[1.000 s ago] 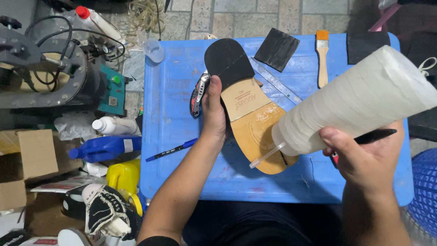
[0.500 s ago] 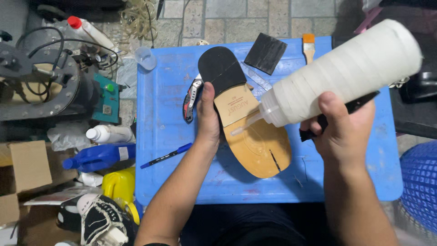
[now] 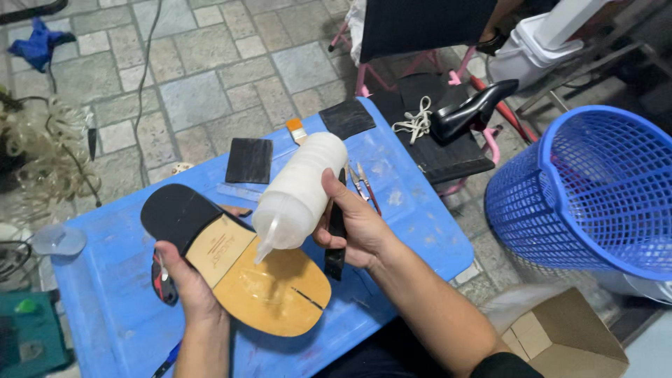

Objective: The person applies a liquid adhesive from a squeeze bottle onto the leather sole of a shoe and spreads it evenly using a black brush.

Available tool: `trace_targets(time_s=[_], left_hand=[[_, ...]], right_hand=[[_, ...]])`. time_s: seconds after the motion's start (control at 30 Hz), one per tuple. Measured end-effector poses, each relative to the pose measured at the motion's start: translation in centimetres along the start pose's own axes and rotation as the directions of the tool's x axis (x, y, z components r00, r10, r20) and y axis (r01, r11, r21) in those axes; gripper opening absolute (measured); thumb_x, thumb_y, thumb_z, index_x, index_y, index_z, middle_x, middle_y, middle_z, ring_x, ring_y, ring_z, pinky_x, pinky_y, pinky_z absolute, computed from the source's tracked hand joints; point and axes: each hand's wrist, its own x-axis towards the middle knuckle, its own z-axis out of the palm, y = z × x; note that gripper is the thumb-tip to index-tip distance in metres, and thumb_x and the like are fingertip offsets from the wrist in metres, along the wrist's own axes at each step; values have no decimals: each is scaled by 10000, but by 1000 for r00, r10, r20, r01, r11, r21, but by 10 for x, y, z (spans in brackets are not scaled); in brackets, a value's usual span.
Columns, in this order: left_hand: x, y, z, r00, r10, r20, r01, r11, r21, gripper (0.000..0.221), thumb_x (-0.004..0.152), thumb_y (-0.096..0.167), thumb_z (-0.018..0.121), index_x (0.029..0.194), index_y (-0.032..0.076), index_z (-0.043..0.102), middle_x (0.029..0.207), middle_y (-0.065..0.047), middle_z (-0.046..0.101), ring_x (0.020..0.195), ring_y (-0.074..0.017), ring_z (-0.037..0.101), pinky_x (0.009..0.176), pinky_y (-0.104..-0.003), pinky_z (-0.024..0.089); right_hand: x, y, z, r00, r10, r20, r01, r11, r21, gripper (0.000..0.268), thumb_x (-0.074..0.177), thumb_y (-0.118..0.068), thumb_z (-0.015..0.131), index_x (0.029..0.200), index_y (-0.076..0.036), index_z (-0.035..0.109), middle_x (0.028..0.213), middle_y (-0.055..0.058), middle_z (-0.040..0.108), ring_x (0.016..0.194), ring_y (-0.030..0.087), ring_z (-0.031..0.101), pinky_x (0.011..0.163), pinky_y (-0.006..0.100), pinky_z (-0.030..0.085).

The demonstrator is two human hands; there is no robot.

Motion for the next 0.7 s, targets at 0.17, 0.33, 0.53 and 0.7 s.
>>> trace_targets(time_s=[0.17,0.33,0.53,0.7], left_hand=[[-1,-3,-2,1000,-3,-7,3,1000,4,845,974,784,473,1285,10,607,1169,-120,678,1008,-215,648,891,-359,537],[0,-5,-3,999,34,20,-35,999,33,857,996,790,475,1293,-5,594,1185,-133,672,1034,-214,644,907,-360,531],[-2,-7,-4,998,-27,-56,28,999,18,856,985,781,474,1303,-5,596,1204,-148,674,1049,-230,649,933,-359,529],[-1,-6,-3,996,-56,-68,56,998,-2,864,967,783,471,1314,1,589,1204,-150,680,1043,-231,655,918,-359,535]], right_hand=[[3,-24,-22,981,-48,186,-29,920,391,638,1018,-635,577,1271,-50,595,1016,90,689,561,61,473,440,178,333],[9,-46,-53,985,-159,66,74,736,673,779,920,-650,631,1346,-3,550,1279,154,661,485,49,372,427,181,317],[18,-53,-90,969,-237,-73,208,616,759,773,915,-612,682,1355,2,516,1231,146,662,505,52,387,421,184,313],[27,-54,-104,968,-234,-87,220,638,738,763,913,-627,660,1324,4,538,1180,133,666,507,60,395,415,188,316]])
